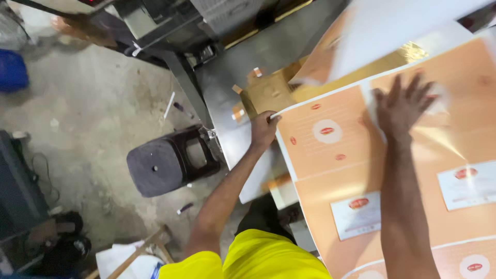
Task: The person repeatedly picks up printed cardboard sheets and feeds them into a laminating machine. After each sheet passes through, they retrieve it and place it on a growing stack to the right.
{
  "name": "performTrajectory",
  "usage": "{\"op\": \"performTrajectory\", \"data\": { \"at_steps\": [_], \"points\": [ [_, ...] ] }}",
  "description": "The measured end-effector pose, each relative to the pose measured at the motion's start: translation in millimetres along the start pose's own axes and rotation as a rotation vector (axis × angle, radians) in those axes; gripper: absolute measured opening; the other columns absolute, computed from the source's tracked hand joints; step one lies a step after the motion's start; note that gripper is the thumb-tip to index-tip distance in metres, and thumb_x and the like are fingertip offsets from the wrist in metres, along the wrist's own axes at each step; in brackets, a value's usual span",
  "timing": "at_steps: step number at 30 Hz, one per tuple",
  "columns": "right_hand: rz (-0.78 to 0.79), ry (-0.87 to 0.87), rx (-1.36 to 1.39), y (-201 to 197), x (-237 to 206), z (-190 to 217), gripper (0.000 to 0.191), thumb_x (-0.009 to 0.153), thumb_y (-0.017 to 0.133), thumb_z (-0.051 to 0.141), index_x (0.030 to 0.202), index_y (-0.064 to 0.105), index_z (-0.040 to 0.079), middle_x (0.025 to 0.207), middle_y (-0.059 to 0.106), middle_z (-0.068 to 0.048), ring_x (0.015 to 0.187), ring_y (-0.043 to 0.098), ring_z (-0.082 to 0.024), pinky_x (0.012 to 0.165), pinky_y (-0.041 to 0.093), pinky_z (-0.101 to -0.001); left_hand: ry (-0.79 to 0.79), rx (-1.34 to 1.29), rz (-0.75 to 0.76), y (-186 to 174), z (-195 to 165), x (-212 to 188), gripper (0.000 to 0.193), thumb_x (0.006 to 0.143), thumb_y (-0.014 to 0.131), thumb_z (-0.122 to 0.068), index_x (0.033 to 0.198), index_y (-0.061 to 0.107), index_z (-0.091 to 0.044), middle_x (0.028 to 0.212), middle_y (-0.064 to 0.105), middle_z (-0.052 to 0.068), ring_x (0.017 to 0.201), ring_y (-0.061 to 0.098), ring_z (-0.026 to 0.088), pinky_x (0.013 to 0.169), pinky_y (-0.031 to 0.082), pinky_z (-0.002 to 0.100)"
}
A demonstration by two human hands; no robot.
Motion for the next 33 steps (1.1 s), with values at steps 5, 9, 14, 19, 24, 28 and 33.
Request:
{"op": "performTrajectory", "data": {
  "at_steps": [5, 9, 14, 19, 24, 28, 33],
  "points": [
    [0.109, -0.131, 0.127, 87, 31, 75, 0.074, 0.114, 0.057, 0.058, 0.172, 0.037, 0.016, 0.174, 0.014, -0.032, 0.157, 0.007, -0.061, 0.118, 0.0, -0.0807, 0.46, 0.592, -0.276, -28, 29, 23, 0.014, 0.094, 0.068, -0.012, 0.103, 0.07, -0.002, 0.11, 0.066, 0.019, 0.111, 0.056, 0.037, 0.099, 0.044, 0.048],
    [0.115, -0.194, 0.142, 107, 56, 110, 0.075, 0.115, 0.058, 0.053, 0.171, 0.033, 0.01, 0.177, 0.012, -0.031, 0.161, 0.007, -0.057, 0.123, 0.003, -0.0778, 0.394, 0.717, -0.426, -50, 40, 42, 0.02, 0.093, 0.069, -0.017, 0.107, 0.069, -0.003, 0.11, 0.064, 0.016, 0.115, 0.055, 0.035, 0.101, 0.039, 0.053],
    [0.135, -0.162, 0.334, 79, 48, 112, 0.075, 0.111, 0.064, 0.045, 0.171, 0.036, 0.009, 0.177, 0.013, -0.027, 0.164, 0.008, -0.052, 0.129, 0.007, -0.0716, 0.31, 0.579, -0.425, -84, 40, 78, 0.017, 0.087, 0.073, -0.016, 0.101, 0.072, -0.007, 0.095, 0.067, 0.011, 0.105, 0.06, 0.033, 0.099, 0.042, 0.05],
    [-0.046, -0.186, 0.415, -32, -62, 78, 0.066, 0.109, 0.075, 0.015, 0.166, 0.043, 0.005, 0.171, 0.036, -0.022, 0.161, 0.027, -0.044, 0.133, 0.023, -0.0579, 0.188, 0.651, -0.352, -126, 24, 119, 0.015, 0.086, 0.076, -0.016, 0.099, 0.074, -0.008, 0.094, 0.071, 0.015, 0.097, 0.065, 0.037, 0.09, 0.047, 0.05],
    [-0.211, 0.049, 0.192, -128, -232, -12, 0.013, 0.112, 0.068, 0.004, 0.124, 0.063, 0.0, 0.119, 0.071, -0.016, 0.103, 0.066, -0.035, 0.092, 0.056, -0.0406, 0.604, 0.551, -0.233, -147, -106, 88, 0.014, 0.095, 0.071, -0.006, 0.108, 0.07, -0.001, 0.109, 0.073, 0.019, 0.102, 0.068, 0.04, 0.093, 0.051, 0.047],
    [-0.091, 0.162, 0.033, -128, -369, -69, 0.006, 0.1, 0.075, 0.004, 0.103, 0.071, 0.006, 0.102, 0.068, -0.014, 0.095, 0.066, -0.034, 0.082, 0.053, -0.0424, 0.772, 0.301, -0.147, -125, -205, -49, 0.014, 0.102, 0.071, 0.002, 0.116, 0.07, 0.003, 0.112, 0.072, 0.015, 0.101, 0.072, 0.027, 0.091, 0.056, 0.034],
    [0.178, 0.272, 0.101, -112, -562, -88, 0.011, 0.085, 0.072, 0.003, 0.094, 0.073, 0.009, 0.098, 0.069, -0.013, 0.089, 0.064, -0.036, 0.079, 0.05, -0.0482, 0.812, 0.115, 0.04, -20, -174, -248, 0.01, 0.103, 0.069, 0.006, 0.109, 0.068, -0.002, 0.11, 0.072, 0.01, 0.1, 0.072, 0.022, 0.091, 0.057, 0.03]
  ]
}}
Point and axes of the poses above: each hand's wrist, its own x-axis towards the middle knuckle, its own y-axis out of the palm, z = x × y, the point moved 9 cm from there along x, towards the middle knuckle
